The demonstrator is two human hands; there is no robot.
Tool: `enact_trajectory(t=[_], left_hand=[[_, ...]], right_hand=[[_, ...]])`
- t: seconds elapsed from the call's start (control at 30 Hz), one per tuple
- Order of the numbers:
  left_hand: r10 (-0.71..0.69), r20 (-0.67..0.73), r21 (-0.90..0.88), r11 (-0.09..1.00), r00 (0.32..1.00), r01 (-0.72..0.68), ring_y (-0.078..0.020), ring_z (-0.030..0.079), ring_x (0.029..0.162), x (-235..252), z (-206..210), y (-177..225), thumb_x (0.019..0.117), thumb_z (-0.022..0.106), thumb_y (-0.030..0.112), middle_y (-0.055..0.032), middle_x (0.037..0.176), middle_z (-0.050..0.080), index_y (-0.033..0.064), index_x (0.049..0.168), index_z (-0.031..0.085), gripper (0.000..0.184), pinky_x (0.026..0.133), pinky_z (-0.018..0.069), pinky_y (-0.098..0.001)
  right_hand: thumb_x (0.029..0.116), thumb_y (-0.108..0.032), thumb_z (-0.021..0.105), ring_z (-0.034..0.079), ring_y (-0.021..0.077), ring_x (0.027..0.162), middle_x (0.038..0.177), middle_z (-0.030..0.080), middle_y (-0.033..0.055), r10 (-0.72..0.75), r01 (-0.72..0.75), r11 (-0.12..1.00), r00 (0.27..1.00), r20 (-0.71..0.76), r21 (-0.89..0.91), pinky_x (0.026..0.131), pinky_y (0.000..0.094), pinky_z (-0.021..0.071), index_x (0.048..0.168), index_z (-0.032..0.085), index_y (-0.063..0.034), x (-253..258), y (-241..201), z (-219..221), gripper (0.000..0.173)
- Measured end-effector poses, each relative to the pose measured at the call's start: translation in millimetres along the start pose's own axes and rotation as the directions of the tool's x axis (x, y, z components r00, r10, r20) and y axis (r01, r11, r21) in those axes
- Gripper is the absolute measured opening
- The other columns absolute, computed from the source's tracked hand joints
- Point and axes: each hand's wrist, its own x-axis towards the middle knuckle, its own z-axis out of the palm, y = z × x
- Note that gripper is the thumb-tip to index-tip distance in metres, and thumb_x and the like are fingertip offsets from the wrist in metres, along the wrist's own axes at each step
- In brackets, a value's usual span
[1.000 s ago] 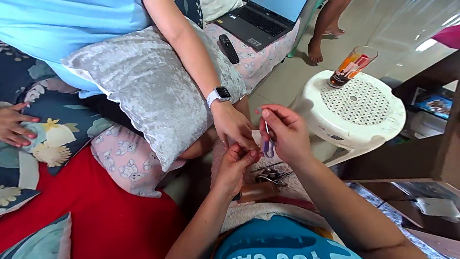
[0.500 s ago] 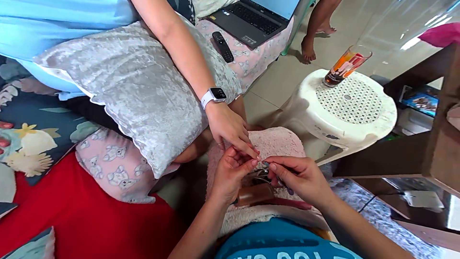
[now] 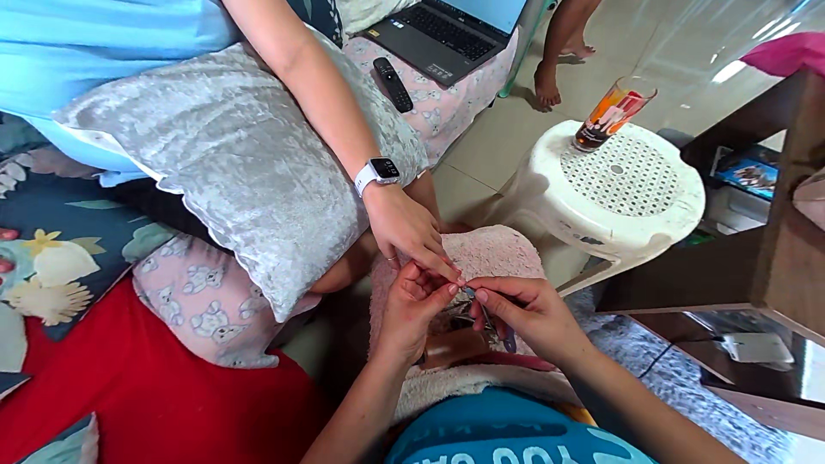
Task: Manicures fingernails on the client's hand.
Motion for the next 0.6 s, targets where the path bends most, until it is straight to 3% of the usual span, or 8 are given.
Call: enact_trajectory(t=[0.6], left_hand=[[0.006,-0.014,0.035,0.999,1.000,-0.006,-0.0193,0.071,0.097,2.2,-0.1,-2.4,0.0857,0.071,-0.010,-0.0147,0.107,0.071,-0.0054,0.117,0.058,0.035,0.092,0.0584,-0.0343]], right_hand=[[0.1042,-0.011,0.056,0.064,0.0037,0.060,0.080,0.072,-0.0005,0.000,-0.001,1.000,0.999,-0.036,-0.025,0.053,0.0171,0.0543,0.113,0.074,-0.0012,2.8,6.2,2.7,0.022]])
